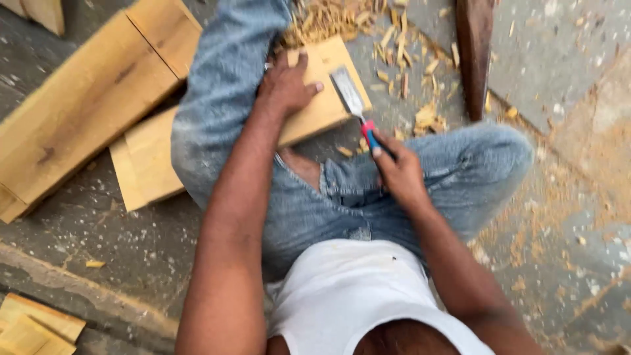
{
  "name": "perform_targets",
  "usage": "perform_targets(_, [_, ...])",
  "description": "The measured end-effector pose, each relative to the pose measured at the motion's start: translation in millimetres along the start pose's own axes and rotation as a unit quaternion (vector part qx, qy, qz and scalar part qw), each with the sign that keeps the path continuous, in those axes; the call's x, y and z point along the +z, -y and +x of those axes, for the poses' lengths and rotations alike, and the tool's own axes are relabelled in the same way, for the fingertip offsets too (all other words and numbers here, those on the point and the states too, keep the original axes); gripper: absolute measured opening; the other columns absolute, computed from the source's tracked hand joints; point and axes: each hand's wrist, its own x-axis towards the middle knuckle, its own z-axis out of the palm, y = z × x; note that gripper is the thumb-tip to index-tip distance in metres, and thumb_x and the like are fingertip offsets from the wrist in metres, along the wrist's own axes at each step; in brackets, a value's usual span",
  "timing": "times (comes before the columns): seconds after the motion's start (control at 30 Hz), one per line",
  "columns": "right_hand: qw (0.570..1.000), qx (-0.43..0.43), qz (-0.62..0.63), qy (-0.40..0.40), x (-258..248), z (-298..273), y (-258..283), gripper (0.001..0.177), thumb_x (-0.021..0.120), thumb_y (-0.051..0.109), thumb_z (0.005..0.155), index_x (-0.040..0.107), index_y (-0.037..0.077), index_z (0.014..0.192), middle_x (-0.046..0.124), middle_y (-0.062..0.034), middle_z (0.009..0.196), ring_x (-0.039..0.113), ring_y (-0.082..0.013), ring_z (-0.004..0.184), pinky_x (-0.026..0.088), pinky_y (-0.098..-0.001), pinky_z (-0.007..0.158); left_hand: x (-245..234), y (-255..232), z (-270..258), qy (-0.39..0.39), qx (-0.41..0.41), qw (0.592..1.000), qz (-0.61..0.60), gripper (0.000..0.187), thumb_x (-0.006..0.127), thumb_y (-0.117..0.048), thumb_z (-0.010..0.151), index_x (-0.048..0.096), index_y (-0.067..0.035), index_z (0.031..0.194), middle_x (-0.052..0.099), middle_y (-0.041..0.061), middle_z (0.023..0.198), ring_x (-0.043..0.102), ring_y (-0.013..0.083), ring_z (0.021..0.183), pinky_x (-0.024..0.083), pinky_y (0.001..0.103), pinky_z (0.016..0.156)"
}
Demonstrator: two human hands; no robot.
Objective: Chisel a groove into a piece of wood while sitting on the floor.
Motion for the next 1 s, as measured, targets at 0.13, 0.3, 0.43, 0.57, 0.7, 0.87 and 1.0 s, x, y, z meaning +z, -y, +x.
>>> perform_targets(0.13, [0.998, -0.049, -0.038, 0.001, 4.1, 19.5, -24.4, 0.041, 0.063, 0.014, 0.103, 0.066, 0.011, 0.144, 0.062, -0.0034, 0.076, 0.053, -0.0069, 0.052, 0.045, -0.0252, 0.047, -7.2, -6.6, -15.6, 0.007, 0.012, 1.000, 0.022, 0.094, 0.071, -0.060, 0.088, 0.031, -0.014, 0.159, 0.016, 0.031, 0.162, 0.019, 0.0507, 0.149, 0.022, 0.050, 0.121])
perform_targets(0.3, [1.000, -0.006, 0.007, 0.006, -0.5, 11.9, 5.1, 0.046, 0.063, 0.015, 0.099, 0.061, 0.015, 0.145, 0.064, 0.0005, 0.082, 0.052, -0.0067, 0.049, 0.045, -0.0249, 0.045, -14.9, -6.5, -0.4, 0.002, -0.009, 1.000, -0.006, 0.093, 0.069, -0.058, 0.088, 0.030, -0.015, 0.160, 0.021, 0.026, 0.165, 0.025, 0.0462, 0.150, 0.025, 0.049, 0.123])
perform_targets(0.43, [0.999, -0.037, -0.021, 0.015, 2.8, 27.1, -0.4, 0.048, 0.063, 0.016, 0.100, 0.060, 0.015, 0.148, 0.069, -0.0014, 0.089, 0.056, -0.0069, 0.054, 0.049, -0.0244, 0.050, -12.2, -4.1, -5.4, 0.009, -0.010, 1.000, 0.008, 0.091, 0.067, -0.062, 0.091, 0.029, -0.015, 0.160, 0.019, 0.030, 0.164, 0.022, 0.0488, 0.150, 0.023, 0.048, 0.124])
perform_targets(0.57, [0.999, -0.012, 0.042, 0.030, 2.2, 10.8, 20.7, 0.054, 0.065, 0.019, 0.099, 0.057, 0.016, 0.152, 0.066, -0.0030, 0.100, 0.053, -0.0078, 0.055, 0.047, -0.0253, 0.049, -24.0, -17.1, -11.6, -0.007, -0.010, 1.000, 0.024, 0.093, 0.068, -0.060, 0.093, 0.029, -0.012, 0.163, 0.021, 0.031, 0.165, 0.023, 0.0478, 0.153, 0.024, 0.048, 0.126])
perform_targets(0.7, [0.979, -0.166, -0.110, 0.036, 2.5, -0.6, 7.6, 0.065, 0.072, 0.016, 0.092, 0.048, 0.013, 0.152, 0.066, -0.0098, 0.114, 0.060, -0.0119, 0.080, 0.051, -0.0290, 0.065, -35.7, -24.9, -20.1, 0.038, -0.060, 0.997, -0.012, 0.093, 0.066, -0.061, 0.089, 0.026, -0.018, 0.161, 0.015, 0.024, 0.167, 0.018, 0.0461, 0.152, 0.022, 0.049, 0.124])
perform_targets(0.87, [0.987, 0.031, -0.157, 0.001, 9.3, 8.6, 15.1, 0.065, 0.070, 0.021, 0.096, 0.052, 0.024, 0.158, 0.073, -0.0166, 0.105, 0.057, -0.0126, 0.065, 0.050, -0.0298, 0.058, -28.5, -22.2, -17.1, 0.045, -0.059, 0.997, -0.010, 0.093, 0.067, -0.061, 0.089, 0.028, -0.019, 0.161, 0.013, 0.025, 0.168, 0.019, 0.0492, 0.151, 0.025, 0.047, 0.124])
perform_targets(1.0, [0.972, -0.182, -0.147, -0.010, 9.0, 12.7, 21.7, 0.059, 0.071, 0.014, 0.095, 0.054, 0.013, 0.152, 0.071, -0.0086, 0.117, 0.061, -0.0107, 0.082, 0.051, -0.0289, 0.071, -32.6, -16.4, -7.5, 0.014, -0.041, 0.999, 0.016, 0.093, 0.069, -0.061, 0.090, 0.028, -0.017, 0.161, 0.016, 0.027, 0.165, 0.018, 0.0486, 0.152, 0.022, 0.049, 0.124])
